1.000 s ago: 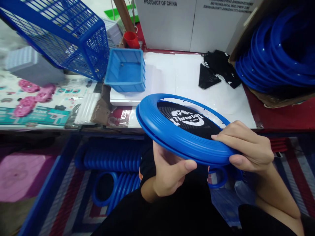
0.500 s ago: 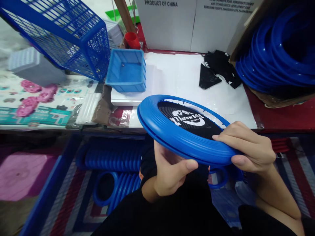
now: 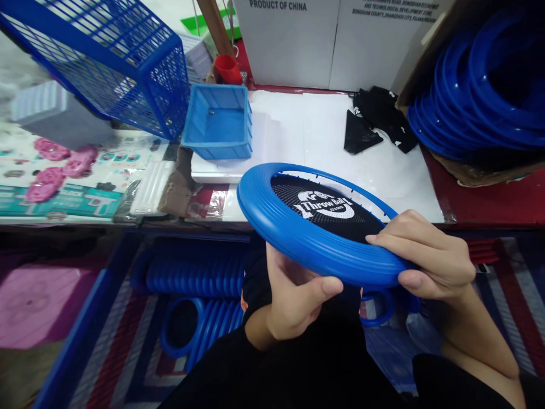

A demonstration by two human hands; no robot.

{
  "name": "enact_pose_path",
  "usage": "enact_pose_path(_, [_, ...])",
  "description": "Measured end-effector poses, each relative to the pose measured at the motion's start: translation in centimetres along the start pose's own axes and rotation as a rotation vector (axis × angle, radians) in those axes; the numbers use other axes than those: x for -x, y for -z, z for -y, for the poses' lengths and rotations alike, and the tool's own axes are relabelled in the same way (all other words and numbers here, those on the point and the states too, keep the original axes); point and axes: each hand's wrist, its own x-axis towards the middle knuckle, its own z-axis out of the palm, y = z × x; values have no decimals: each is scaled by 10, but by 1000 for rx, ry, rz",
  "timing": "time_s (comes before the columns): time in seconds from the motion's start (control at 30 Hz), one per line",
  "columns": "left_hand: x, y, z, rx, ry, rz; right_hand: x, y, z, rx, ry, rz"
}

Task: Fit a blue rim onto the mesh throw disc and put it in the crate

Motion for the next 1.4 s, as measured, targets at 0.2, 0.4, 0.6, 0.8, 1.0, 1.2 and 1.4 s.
enact_pose_path(0.2, [0, 0, 0, -23, 26, -20, 5, 1, 0, -10, -33, 0])
enact_pose_path(0.4, [4, 8, -7, -26, 14, 39, 2, -6, 5, 35, -16, 13])
enact_pose_path(0.6, [9, 29, -16, -92, 17, -41, 9, -31, 7, 148, 38, 74])
enact_pose_path(0.8, [5, 50, -16, -124, 156, -229, 14, -57, -2, 225, 139, 121])
enact_pose_path(1.0, [-8, 63, 3, -96, 170, -418, 24, -84, -12, 366, 265, 121])
enact_pose_path(1.2, [-24, 72, 21, -101, 129, -452, 44, -100, -25, 482, 255, 144])
enact_pose_path(1.4, [-25, 89, 38, -68, 184, -449, 76, -113, -14, 687, 127, 126])
